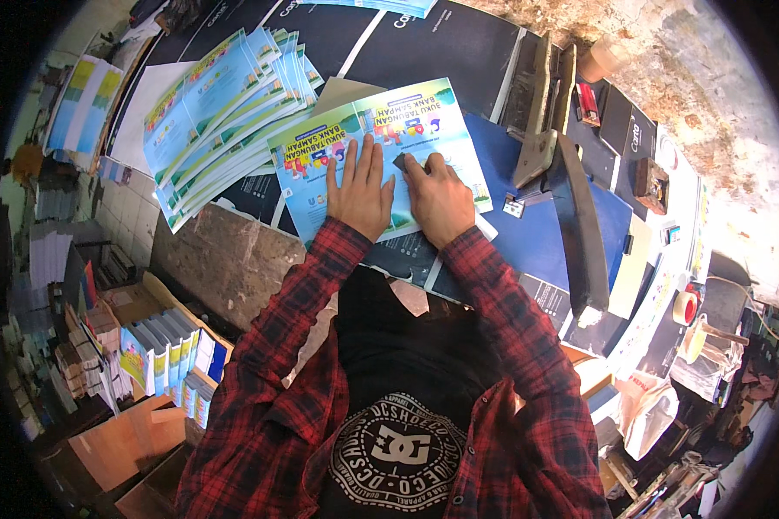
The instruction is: The person uses a manual binding machine to staple the spine of a stack of printed booklets. They repeatedly place the booklets into the machine, press the handle to drive staples into the spine, and remove the finished items. The person also uses a small metal tool to adjust the staples on the spine of the booklets.
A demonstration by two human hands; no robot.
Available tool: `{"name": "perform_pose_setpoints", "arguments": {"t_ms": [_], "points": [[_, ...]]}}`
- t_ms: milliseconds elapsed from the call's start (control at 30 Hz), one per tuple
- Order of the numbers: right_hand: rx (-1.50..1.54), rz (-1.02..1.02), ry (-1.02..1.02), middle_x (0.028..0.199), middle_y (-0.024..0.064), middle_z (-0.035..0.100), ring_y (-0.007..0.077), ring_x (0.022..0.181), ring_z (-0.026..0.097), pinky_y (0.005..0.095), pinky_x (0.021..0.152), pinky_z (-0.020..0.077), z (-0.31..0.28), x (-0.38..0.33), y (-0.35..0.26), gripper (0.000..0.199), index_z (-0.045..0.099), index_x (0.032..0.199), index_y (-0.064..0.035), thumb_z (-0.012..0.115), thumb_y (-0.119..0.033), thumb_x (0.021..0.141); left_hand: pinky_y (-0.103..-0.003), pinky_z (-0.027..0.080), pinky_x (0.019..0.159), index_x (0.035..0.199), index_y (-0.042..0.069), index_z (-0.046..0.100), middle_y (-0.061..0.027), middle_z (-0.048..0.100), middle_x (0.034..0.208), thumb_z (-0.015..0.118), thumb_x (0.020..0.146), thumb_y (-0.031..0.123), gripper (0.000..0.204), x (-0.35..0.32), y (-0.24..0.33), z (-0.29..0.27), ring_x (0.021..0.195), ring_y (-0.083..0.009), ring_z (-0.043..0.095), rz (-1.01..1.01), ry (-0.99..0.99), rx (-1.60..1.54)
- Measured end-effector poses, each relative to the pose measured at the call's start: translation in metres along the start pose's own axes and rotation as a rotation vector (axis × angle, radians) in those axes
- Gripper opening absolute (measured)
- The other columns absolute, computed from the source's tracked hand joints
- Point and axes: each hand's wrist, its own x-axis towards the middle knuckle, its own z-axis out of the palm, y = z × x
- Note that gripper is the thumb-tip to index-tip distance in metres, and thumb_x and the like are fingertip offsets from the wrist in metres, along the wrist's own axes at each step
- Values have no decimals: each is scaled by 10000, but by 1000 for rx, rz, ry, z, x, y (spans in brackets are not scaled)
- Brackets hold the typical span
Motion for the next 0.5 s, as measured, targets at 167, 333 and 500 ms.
{"name": "perform_pose_setpoints", "arguments": {"t_ms": [167,333,500], "points": [[8,9,43,939,114,555,292,853,651,424,621,551,2,-4,-2,430,501,1361,-171,588,-226,944,-570,148,1149,1466,1,370,-151,310,1569,481,956,319,611,-1,-1,0,1441,-340,282,1,-4,25],[81,53,66,945,131,555,307,868,649,425,618,552,0,-5,-2,563,391,1460,-150,598,-197,938,-577,146,1146,1466,1,367,-151,309,1569,483,955,318,613,0,-1,1,1450,-340,267,1,-9,9],[94,74,2,940,148,601,326,809,663,425,618,548,-16,-9,-8,624,353,1483,-136,619,-193,921,-567,164,1142,1434,28,426,-148,340,1552,510,949,324,574,1,-2,1,1438,-343,287,-12,-17,8]]}}
